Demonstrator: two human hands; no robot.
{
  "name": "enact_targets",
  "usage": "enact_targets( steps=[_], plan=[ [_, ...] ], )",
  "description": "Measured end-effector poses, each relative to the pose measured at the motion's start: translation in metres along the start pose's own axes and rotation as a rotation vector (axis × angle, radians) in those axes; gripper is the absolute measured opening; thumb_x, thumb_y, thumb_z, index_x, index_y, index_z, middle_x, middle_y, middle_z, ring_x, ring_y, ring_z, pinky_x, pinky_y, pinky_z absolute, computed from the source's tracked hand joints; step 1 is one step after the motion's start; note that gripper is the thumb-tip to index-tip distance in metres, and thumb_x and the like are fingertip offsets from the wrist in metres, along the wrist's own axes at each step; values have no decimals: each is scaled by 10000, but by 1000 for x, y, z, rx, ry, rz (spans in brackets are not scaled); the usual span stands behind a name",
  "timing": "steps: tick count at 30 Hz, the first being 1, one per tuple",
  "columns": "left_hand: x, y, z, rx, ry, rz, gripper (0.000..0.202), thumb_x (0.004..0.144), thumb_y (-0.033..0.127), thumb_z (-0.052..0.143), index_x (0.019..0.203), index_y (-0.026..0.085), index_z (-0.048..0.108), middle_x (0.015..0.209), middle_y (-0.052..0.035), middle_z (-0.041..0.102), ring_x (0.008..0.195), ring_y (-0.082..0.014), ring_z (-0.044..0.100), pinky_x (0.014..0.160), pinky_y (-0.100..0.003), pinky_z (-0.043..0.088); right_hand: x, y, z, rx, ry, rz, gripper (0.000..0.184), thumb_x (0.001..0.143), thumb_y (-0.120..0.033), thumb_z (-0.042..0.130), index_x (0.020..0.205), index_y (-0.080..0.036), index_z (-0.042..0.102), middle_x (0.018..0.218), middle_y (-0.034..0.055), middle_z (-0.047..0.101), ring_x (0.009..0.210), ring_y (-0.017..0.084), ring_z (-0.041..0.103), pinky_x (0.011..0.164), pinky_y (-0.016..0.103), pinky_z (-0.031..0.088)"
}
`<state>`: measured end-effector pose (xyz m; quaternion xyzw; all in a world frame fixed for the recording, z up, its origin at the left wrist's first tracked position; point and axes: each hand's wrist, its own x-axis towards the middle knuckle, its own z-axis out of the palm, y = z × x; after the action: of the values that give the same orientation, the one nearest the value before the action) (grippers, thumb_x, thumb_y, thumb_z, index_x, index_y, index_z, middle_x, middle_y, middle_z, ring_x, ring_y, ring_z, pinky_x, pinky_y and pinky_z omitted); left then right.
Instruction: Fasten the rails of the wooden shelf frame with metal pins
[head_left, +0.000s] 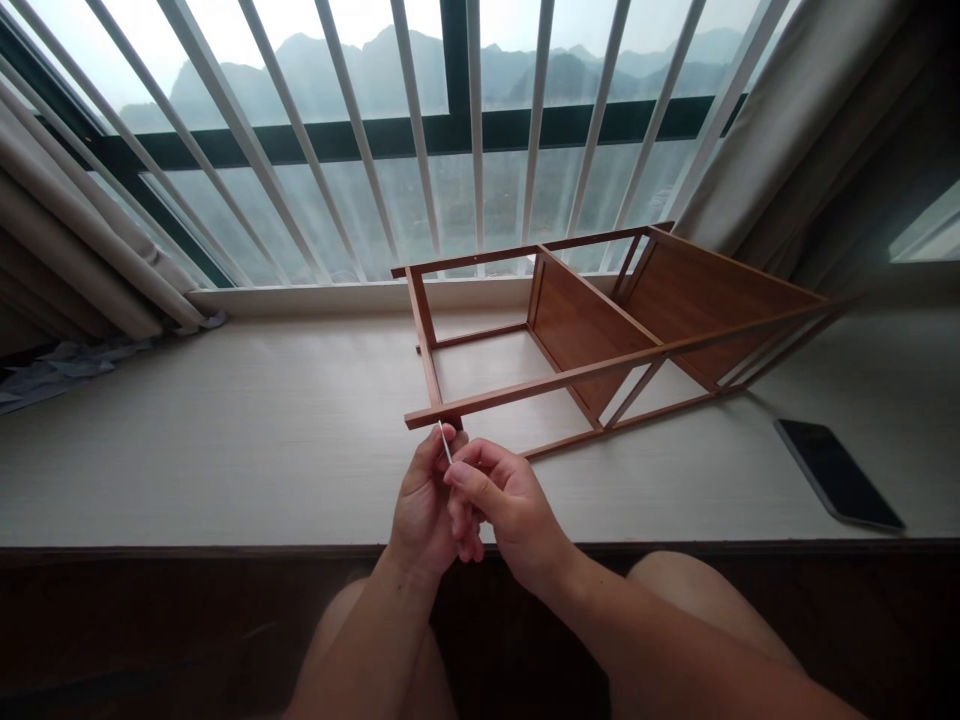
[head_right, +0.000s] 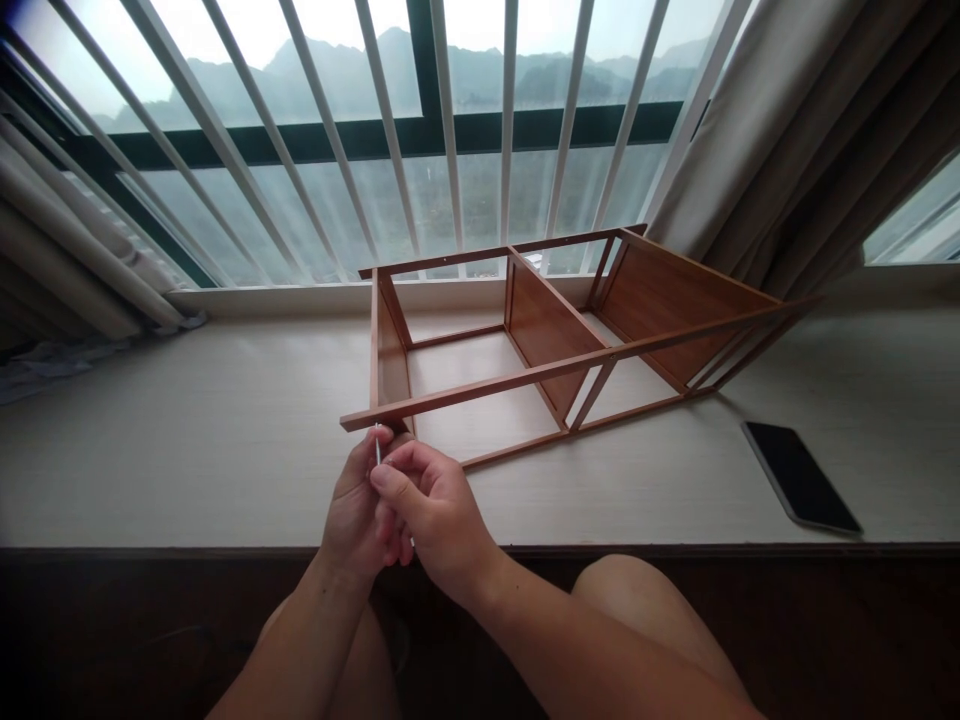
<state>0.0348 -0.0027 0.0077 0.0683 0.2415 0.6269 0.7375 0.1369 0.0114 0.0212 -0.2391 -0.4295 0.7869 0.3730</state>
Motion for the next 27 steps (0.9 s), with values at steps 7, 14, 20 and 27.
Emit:
enact_targets(
  steps=[7,14,20,27],
  plan=[
    [4,0,7,-103,44,85,133,845,272,629,756,179,664,588,39,575,422,-81,533,406,-183,459,-4,0,-4,-427,121,-170,269,874,-457,609,830,-202,535,555,-62,515,430,83,465,421,189,369],
    [6,1,11,-183,13,69,148,863,219,592,735,160,639,585,40,495,538,-90,534,558,-206,478,-4,-6,-1,-1001,248,-437,208,857,-395,626,802,-199,589,612,-39,565,523,91,489,538,207,359],
    [6,1,10,-230,123,77,184,873,215,574,732,139,664,602,18,569,548,-86,564,553,-190,479,-1,-9,-1,-1161,293,-569,200,855,-388,627,814,-195,596,619,-33,611,511,90,520,541,203,344],
    [7,2,11,-226,192,66,157,853,215,604,748,124,677,668,-15,652,605,-105,624,588,-190,517,1,-9,0,-1264,319,-619,187,851,-381,623,825,-196,607,639,-23,640,522,96,544,552,210,345]
  ],
)
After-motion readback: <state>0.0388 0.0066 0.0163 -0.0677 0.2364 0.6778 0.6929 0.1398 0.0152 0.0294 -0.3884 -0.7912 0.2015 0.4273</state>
